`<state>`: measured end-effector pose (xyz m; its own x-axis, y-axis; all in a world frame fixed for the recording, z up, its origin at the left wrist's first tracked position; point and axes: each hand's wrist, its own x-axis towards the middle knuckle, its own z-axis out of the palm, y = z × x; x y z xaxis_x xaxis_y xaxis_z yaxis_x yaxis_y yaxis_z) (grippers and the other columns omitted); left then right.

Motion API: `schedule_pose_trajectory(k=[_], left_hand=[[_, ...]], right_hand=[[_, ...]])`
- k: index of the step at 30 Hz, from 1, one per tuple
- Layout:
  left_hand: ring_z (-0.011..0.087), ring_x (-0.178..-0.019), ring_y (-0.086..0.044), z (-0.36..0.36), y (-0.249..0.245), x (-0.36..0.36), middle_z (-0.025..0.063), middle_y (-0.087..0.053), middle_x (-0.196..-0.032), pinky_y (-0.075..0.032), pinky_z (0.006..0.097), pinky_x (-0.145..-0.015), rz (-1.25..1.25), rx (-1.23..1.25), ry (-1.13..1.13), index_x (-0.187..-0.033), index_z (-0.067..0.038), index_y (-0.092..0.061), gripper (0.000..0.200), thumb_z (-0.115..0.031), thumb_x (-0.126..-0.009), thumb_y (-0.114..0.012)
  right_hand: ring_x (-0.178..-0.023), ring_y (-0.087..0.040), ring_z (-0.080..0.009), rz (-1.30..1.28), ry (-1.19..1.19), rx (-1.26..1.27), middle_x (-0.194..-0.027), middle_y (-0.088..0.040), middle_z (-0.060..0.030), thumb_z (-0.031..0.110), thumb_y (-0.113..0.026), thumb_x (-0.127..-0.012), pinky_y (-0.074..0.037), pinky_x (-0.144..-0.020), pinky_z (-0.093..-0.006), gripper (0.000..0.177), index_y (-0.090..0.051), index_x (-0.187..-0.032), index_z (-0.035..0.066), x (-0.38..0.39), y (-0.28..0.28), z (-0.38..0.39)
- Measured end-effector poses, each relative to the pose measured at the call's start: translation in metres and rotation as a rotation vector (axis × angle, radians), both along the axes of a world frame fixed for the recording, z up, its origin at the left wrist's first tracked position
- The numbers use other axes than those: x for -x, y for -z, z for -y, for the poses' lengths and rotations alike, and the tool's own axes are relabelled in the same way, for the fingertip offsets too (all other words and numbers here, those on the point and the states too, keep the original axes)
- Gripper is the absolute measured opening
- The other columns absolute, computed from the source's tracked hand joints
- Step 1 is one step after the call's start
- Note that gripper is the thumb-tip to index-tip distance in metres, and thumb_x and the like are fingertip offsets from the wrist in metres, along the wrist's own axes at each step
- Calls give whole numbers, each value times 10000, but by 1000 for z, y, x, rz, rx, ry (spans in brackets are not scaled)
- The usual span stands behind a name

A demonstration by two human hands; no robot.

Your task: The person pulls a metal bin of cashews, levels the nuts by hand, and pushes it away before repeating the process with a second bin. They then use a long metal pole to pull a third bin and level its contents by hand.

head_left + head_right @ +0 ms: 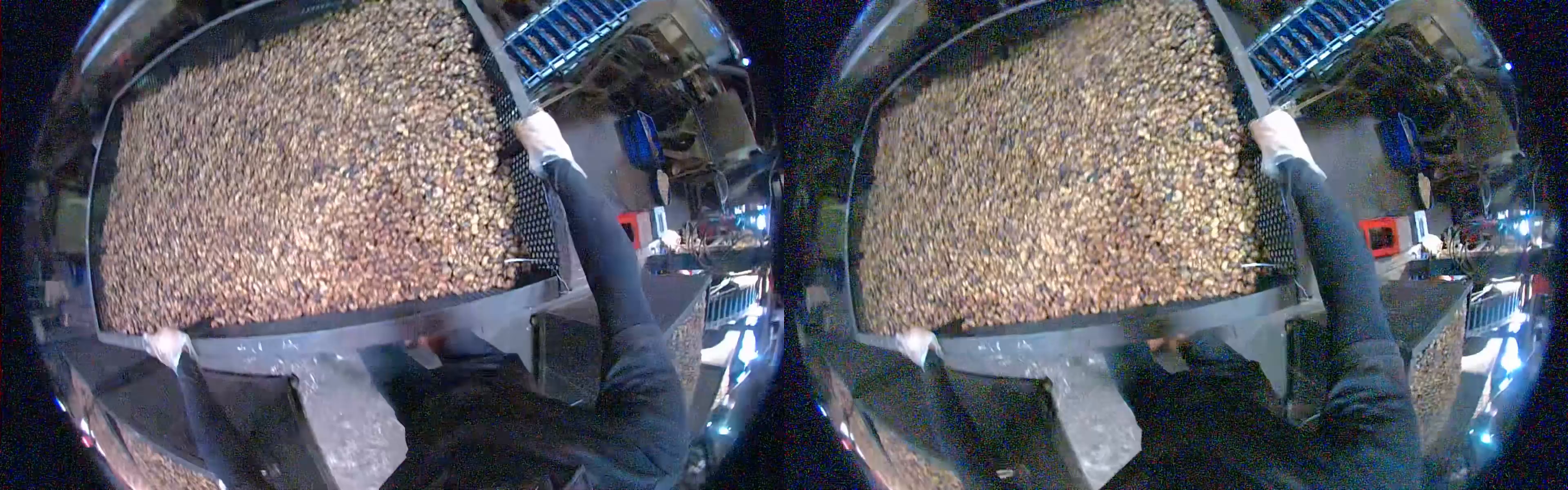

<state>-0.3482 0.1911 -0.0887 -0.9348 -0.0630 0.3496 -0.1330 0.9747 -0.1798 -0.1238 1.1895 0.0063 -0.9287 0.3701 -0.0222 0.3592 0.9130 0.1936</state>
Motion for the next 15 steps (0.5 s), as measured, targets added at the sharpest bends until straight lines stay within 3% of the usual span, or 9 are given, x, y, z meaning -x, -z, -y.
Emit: schedule_pose_trajectory(k=[1, 3, 5, 6, 9, 10, 14, 15], left_hand=[[378, -908, -661, 0, 0, -2, 190, -703, -978, -510, 465, -852, -19, -32, -23, -941, -7, -684, 241, -191, -786, -705], [383, -946, -651, -1, -1, -5, 196, -693, -1011, -505, 461, -882, -46, -82, -58, -973, 4, -674, 265, -177, -783, -711], [388, -984, -640, -4, 1, -5, 201, -684, -1044, -500, 456, -912, -61, -118, -82, -1006, 15, -664, 292, -162, -780, -717], [390, -1002, -635, -4, 2, -5, 204, -679, -1061, -497, 454, -928, -69, -133, -91, -1022, 20, -659, 306, -155, -778, -720], [397, -1059, -619, -2, 4, -5, 213, -666, -1111, -489, 447, -973, -91, -170, -111, -1070, 36, -643, 352, -134, -774, -729], [400, -1078, -613, -1, 5, -5, 216, -661, -1127, -487, 444, -988, -94, -177, -114, -1086, 41, -638, 368, -127, -772, -732], [409, -1154, -592, 1, 11, -5, 227, -642, -1193, -476, 435, -1049, -106, -200, -116, -1151, 63, -618, 436, -99, -766, -744], [411, -1173, -587, 0, 12, -2, 230, -638, -1210, -474, 433, -1064, -110, -204, -112, -1167, 68, -613, 453, -92, -765, -747]], right_hand=[[-989, -776, -391, -90, 14, -20, -1046, -762, -249, 77, -614, -943, -628, -870, -471, 215, -754, -1085, -5, -1, 6, 3], [-990, -769, -355, 60, 30, -43, -1048, -764, -210, 45, -676, -899, -624, -872, -392, 187, -765, -1062, 25, -1, -8, 15], [-1036, -762, -367, 213, -103, -196, -984, -765, -196, 85, -755, -750, -618, -906, -407, 247, -776, -993, 41, -2, -25, 21], [-937, -761, -352, 200, -113, -186, -944, -768, -185, 105, -766, -728, -614, -875, -383, 209, -797, -933, 77, -2, -26, 23], [-1002, -757, -371, 217, -103, -181, -975, -762, -204, 91, -764, -690, -612, -857, -415, 240, -762, -927, 56, -1, -28, 26], [-970, -768, -373, 154, -107, -211, -940, -772, -184, 158, -786, -671, -614, -901, -408, 251, -796, -904, 64, -2, -23, 23], [-978, -766, -389, 70, -112, -183, -951, -772, -204, 185, -761, -765, -611, -895, -428, 285, -781, -1010, 42, 0, -12, 16], [-981, -763, -394, -190, 207, 180, -966, -771, -218, 187, -726, -832, -608, -882, -433, 288, -762, -1073, 33, 4, -19, 28]])
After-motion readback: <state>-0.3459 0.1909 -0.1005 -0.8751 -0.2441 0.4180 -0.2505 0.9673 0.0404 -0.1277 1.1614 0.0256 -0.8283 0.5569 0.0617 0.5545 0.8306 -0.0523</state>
